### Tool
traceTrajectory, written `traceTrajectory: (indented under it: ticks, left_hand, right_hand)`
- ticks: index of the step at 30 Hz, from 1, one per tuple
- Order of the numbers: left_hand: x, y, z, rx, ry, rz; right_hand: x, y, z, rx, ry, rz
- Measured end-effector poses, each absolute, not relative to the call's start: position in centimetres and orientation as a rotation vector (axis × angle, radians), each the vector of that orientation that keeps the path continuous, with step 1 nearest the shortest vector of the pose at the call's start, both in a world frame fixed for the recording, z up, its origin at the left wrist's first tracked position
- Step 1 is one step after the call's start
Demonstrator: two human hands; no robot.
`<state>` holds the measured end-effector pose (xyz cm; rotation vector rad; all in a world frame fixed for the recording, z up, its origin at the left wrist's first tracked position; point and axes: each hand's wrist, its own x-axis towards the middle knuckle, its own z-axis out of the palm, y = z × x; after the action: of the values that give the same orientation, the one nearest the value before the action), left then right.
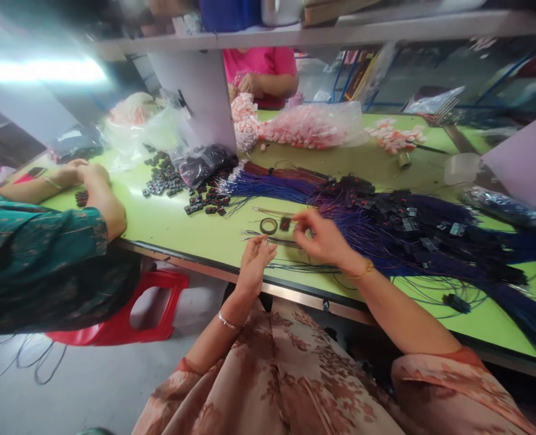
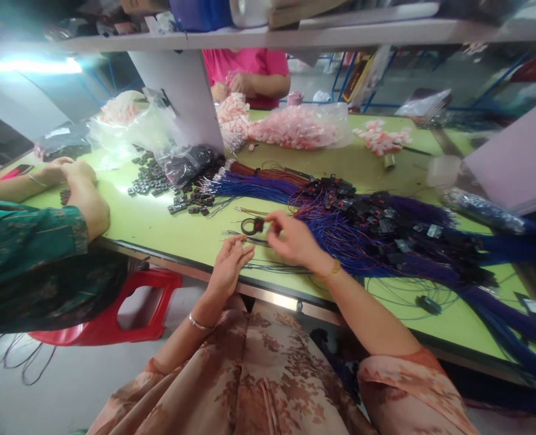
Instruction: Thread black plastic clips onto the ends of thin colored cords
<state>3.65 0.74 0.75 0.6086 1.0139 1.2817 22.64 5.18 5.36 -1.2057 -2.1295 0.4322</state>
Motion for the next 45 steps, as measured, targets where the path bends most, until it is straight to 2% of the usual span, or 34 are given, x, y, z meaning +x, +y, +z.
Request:
traceTrajectory:
  ticks: [5,9,13,16,21,23,27,32,36,39,45]
  left_hand:
    - [3.5,0.1,-0.4,0.589,1.055,1.242]
    - [3.0,-0.2,-0.6,0.720,1.061,1.251]
    - [-0.7,2.8,0.1,1.111,1.243,1.377]
    - [-5.4,7.3,0.9,1.496,1.567,1.451]
    - [-10.6,12.4,0.9,2.022,1.907,0.937]
    - [-10.9,12.7,0.6,2.132,1.959,0.750]
    - [-10.7,11.7,0.4,2.168,2.143,0.573]
    - [-11.2,10.0,0.7,2.157,2.090,0.558]
    - [-11.8,8.2,0.8,1.870,1.975,0.913]
    - [-11.6,6.5,0.9,1.484,1.716,1.168]
    - [-8.9,3.5,1.7,1.047,1.136,1.150]
  right_hand:
    - [30.4,7.6,5.5,-1.680,-1.559,-0.131]
    - [34.1,8.8,3.3,-1.940,-1.680,-0.347]
    - [35.3,9.2,1.6,-1.960,-1.765,-0.334]
    - [35.3,8.9,2.8,-1.933,-1.760,-0.290]
    - [31.8,6.2,6.8,-1.683,-1.627,-0.497]
    - [28.7,5.0,7.4,-1.504,-1.779,-0.300]
    - [21.9,3.6,5.8,-1.129,-2.363,0.379]
    - [16.4,3.7,3.0,-1.249,-2.688,0.444]
    - [15.5,4.0,2.5,-1.289,-2.702,0.451]
    - [15.8,4.3,3.0,-1.264,-2.566,0.637]
    - [15.9,5.0,4.7,-1.106,-2.191,1.029]
